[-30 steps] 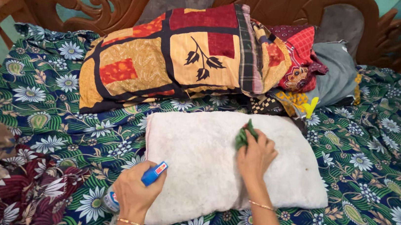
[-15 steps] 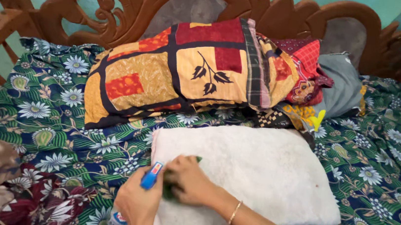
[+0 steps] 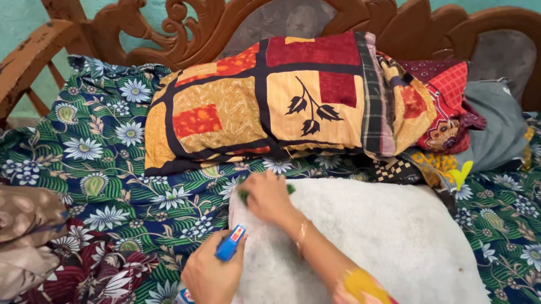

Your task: The person cleans a white pillow on a bed by spraying a liquid from a bottle and scrubbing the surface with a green cloth. The person repeatedly applies the spray and wipes different areas of the pillow, then folds a patterned cloth at the end.

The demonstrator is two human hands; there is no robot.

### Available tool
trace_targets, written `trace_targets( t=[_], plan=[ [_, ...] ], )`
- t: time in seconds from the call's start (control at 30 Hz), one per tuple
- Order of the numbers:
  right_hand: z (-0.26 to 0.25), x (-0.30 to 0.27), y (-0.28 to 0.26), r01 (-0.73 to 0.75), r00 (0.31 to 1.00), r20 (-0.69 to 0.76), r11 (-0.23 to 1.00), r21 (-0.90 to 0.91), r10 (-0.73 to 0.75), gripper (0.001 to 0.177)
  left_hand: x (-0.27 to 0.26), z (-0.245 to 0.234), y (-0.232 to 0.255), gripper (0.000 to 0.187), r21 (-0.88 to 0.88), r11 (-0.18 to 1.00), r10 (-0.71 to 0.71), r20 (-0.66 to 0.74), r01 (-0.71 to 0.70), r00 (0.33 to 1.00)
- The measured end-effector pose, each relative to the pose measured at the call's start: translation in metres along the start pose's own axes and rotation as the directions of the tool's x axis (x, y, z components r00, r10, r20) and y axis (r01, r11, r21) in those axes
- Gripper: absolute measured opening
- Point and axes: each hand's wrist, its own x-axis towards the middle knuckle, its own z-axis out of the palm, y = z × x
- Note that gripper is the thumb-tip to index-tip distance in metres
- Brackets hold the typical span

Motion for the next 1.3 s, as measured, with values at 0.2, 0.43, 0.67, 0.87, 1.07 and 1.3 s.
trace_targets(
  t=[0.2,0.43,0.67,0.87,1.07,1.3],
  plan=[
    [-0.045,-0.112,-0.051,0.440,0.897,0.035,0.898,0.008,-0.440,0.026,-0.001,-0.005,0.001,0.037,-0.178,0.979,0.107,0.060,-0.095,0.992],
    [-0.107,-0.119,0.061,-0.349,0.929,-0.208,0.909,-0.226,0.305,0.034,-0.002,0.001,0.009,0.039,0.098,0.995,0.018,0.110,-0.029,0.994],
    [-0.078,-0.125,0.100,-0.500,0.856,-0.284,0.832,-0.240,0.433,0.030,0.003,0.000,0.013,0.043,0.133,0.991,-0.011,0.168,-0.012,0.986],
    [-0.039,-0.072,0.101,-0.577,0.805,-0.226,0.812,-0.082,0.549,0.026,0.004,0.000,0.008,0.042,0.208,0.974,-0.133,0.200,0.091,0.971],
    [0.015,-0.020,0.012,0.010,1.000,-0.006,0.997,0.076,-0.010,0.034,0.003,0.003,0.000,0.040,-0.080,0.993,0.091,-0.007,-0.091,0.996],
    [0.029,-0.087,-0.060,0.376,0.926,0.077,0.920,-0.111,-0.369,0.013,0.005,-0.002,-0.010,0.032,-0.053,0.995,-0.081,-0.013,0.080,0.997]
  ],
)
